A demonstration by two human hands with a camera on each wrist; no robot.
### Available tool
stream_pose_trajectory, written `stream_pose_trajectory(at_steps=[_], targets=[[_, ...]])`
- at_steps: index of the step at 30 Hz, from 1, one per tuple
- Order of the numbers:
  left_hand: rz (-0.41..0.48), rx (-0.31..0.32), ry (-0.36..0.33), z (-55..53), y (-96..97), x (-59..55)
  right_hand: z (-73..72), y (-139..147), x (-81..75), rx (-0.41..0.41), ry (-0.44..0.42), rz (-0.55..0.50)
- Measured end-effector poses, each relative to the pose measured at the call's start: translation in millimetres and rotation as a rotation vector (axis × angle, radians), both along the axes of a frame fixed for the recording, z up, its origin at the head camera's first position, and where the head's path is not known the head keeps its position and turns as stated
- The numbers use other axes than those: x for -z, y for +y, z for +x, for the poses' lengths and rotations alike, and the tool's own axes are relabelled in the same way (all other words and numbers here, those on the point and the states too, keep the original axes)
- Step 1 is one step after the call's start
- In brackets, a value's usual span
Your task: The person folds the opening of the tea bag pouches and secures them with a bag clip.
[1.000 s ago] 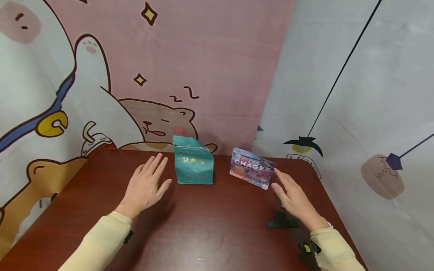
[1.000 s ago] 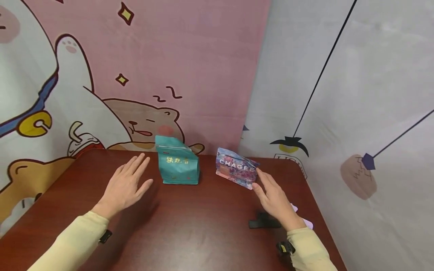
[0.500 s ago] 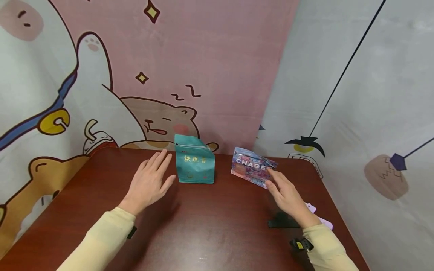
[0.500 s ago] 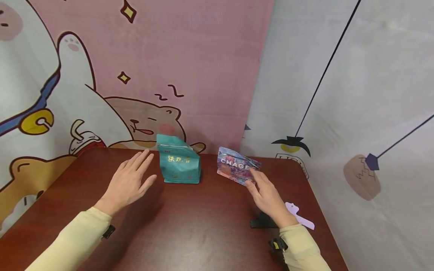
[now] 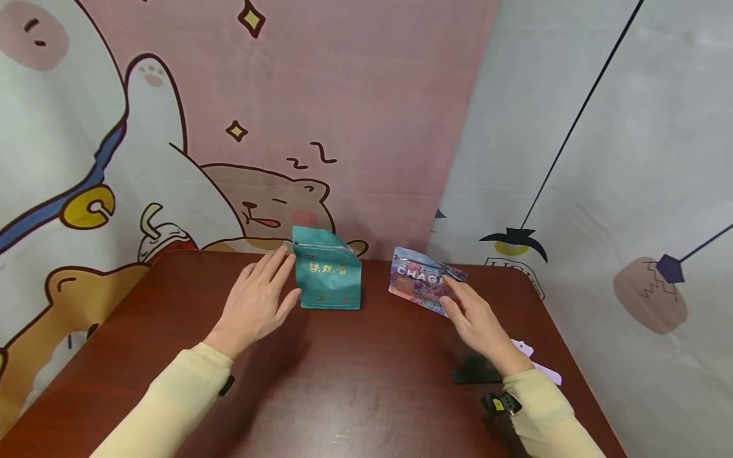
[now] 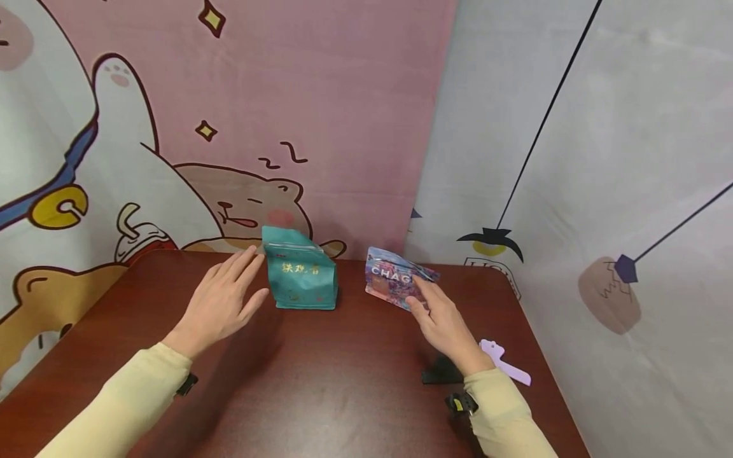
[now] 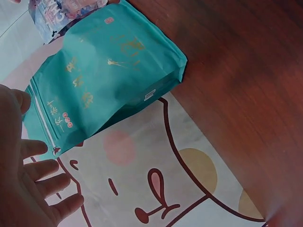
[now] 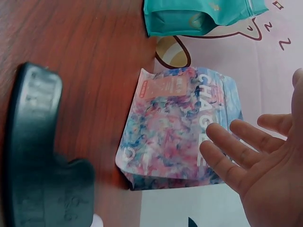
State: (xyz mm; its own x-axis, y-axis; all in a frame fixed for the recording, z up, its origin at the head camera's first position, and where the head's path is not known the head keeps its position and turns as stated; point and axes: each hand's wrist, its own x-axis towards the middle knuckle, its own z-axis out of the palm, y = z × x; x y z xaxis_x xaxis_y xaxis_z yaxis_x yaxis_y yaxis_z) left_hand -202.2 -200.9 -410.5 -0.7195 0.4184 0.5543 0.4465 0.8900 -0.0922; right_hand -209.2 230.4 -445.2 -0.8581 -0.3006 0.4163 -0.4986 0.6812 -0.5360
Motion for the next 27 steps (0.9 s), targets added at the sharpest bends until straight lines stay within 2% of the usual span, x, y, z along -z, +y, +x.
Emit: stream_pose_trajectory(at_steps=[10, 19, 27], targets=[[-0.009, 0.020, 0.011, -4.9, 6.8, -14.2, -6.2, -15.1, -2.1, -0.033, 0.025, -0.027], [-0.061, 0.019, 0.006, -11.4, 13.7, -30.4, -11.1, -25.3, -2.7, -0.060, 0.025, -0.041], [-0.087, 0.023, 0.006, -15.4, 19.4, -37.1, -15.6, -37.0, -1.4, -0.062, 0.010, -0.075]])
